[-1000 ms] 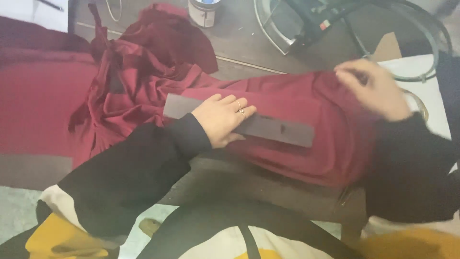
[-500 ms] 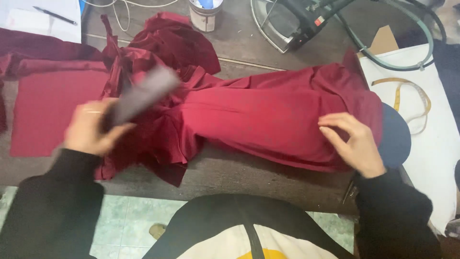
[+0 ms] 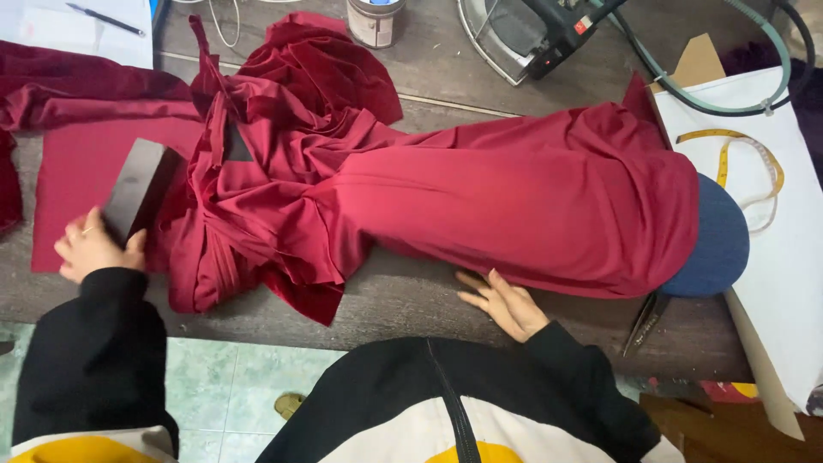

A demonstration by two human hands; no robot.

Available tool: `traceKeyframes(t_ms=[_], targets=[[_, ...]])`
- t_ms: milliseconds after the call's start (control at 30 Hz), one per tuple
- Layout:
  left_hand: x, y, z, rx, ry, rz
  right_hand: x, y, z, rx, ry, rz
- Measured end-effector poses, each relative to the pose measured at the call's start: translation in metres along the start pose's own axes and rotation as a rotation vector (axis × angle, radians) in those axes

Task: Ironing and pressing seams of a red garment using a steam iron and a wooden clapper on a sleeve board.

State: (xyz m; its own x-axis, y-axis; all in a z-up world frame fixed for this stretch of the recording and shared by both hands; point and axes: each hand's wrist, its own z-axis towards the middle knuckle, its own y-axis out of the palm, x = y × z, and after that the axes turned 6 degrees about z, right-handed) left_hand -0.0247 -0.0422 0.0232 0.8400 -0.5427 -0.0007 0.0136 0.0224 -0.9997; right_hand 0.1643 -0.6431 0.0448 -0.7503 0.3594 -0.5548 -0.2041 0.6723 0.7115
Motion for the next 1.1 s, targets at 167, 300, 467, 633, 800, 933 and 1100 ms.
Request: traceKeyframes(t_ms=[167, 300, 467, 633, 800, 933, 1100], targets=[[0.114, -0.045, -0.057, 0.286, 0.636, -0.243, -0.022, 0.032, -0.012, -0.001, 0.102, -0.103], [0.186, 0.137, -0.166, 0.135, 1.075, -0.303, -0.055, 0.007, -0.024, 0.134, -0.138, -0.130], [0.289, -0.081, -0.236, 0.047, 1.248, -0.696, -0.125, 0.076, -0.022, 0.116, -0.476, -0.205], [0.309, -0.085, -0.220, 0.310, 0.979, -0.703, -0.188, 0.086, -0.010, 0.179, -0.471, -0.232], [0.278, -0.049, -0.183, 0.342, 0.559, -0.595, -0.224, 0.114, 0.000, 0.188, -0.716, -0.289], [0.256, -0.096, -0.161, 0.316, 0.619, -0.569, -0.274, 0.064, 0.015, -0.078, -0.734, -0.530], [0.262, -0.152, -0.180, 0.357, 1.079, -0.866, -0.296, 0.040, 0.019, -0.176, -0.920, -0.819]])
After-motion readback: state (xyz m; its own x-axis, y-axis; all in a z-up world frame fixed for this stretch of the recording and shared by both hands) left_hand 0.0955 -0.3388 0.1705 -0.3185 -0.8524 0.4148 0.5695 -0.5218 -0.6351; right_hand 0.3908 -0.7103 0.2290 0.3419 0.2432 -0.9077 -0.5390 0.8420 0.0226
